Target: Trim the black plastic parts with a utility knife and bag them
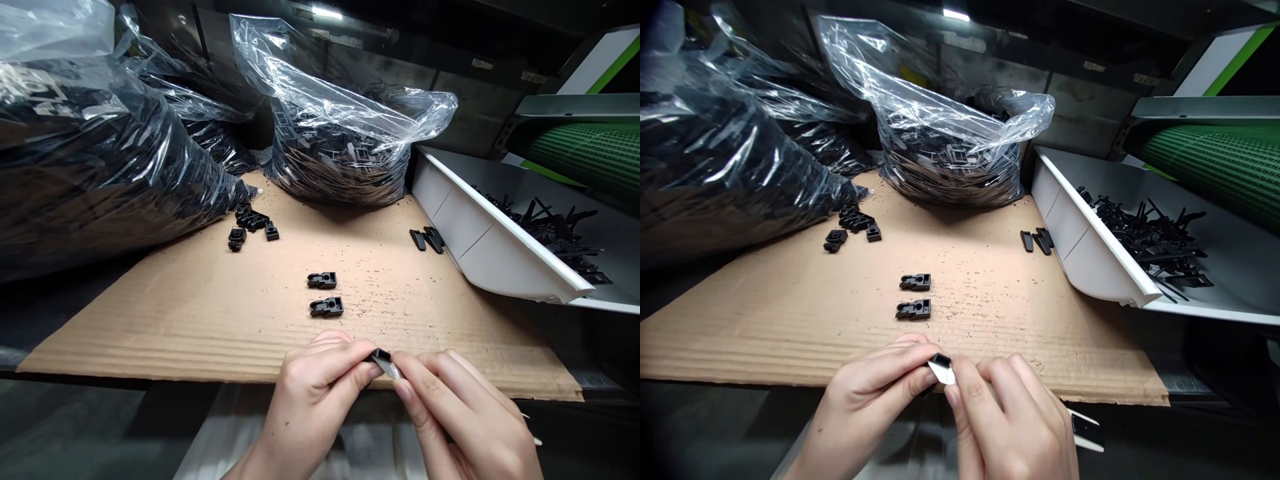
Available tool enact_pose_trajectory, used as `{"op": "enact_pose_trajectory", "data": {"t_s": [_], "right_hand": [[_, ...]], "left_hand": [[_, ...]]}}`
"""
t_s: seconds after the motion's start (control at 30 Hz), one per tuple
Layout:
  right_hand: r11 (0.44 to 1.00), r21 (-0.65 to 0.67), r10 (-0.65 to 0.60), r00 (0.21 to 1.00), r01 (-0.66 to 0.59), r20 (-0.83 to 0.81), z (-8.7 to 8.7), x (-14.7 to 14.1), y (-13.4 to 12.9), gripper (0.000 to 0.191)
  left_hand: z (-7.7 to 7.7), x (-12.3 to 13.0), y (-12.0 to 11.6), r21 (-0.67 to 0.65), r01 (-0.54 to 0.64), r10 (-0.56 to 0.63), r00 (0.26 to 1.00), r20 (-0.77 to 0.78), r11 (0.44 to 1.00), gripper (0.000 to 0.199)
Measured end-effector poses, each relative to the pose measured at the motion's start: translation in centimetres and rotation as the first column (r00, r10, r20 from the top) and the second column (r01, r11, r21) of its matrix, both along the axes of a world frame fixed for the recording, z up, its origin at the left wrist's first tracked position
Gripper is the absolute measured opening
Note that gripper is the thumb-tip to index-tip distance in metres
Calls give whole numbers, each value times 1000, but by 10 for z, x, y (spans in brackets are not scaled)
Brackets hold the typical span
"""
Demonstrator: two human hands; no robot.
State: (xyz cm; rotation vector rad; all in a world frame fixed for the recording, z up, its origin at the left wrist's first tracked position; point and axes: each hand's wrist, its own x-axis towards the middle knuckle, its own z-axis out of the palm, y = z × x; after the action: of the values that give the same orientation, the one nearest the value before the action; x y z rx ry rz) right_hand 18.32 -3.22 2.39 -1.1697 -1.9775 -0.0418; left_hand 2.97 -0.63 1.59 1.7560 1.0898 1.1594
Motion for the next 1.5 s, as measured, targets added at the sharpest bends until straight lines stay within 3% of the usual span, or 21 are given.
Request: {"op": "enact_pose_trajectory", "data": {"t_s": [0.3,0.43,0.63,0.93,1.27,1.37,1.5], "right_hand": [[1000,-13,-28,998,28,59,0,4,3,18],[991,-114,-48,989,64,139,-4,13,9,19],[970,-233,47,996,-64,-78,-4,18,4,20],[983,-50,161,963,-176,-216,-4,-6,1,23],[988,-103,88,974,-111,-209,-11,-14,7,24],[975,-181,78,963,-127,-259,-10,-12,8,22],[978,-163,69,935,-133,-347,-7,-13,3,24]], "left_hand": [[-1,1,1,21,9,-9,1000,10,1000,16],[-1,-1,1,42,12,-12,1000,8,999,15],[2,-5,1,-117,91,-82,994,74,989,18],[6,-6,0,-342,230,-107,934,341,911,29],[1,-7,1,-322,269,-111,894,434,908,29],[3,-7,1,-308,268,-116,893,435,913,30],[3,-8,2,-306,272,-122,894,431,912,31]]}}
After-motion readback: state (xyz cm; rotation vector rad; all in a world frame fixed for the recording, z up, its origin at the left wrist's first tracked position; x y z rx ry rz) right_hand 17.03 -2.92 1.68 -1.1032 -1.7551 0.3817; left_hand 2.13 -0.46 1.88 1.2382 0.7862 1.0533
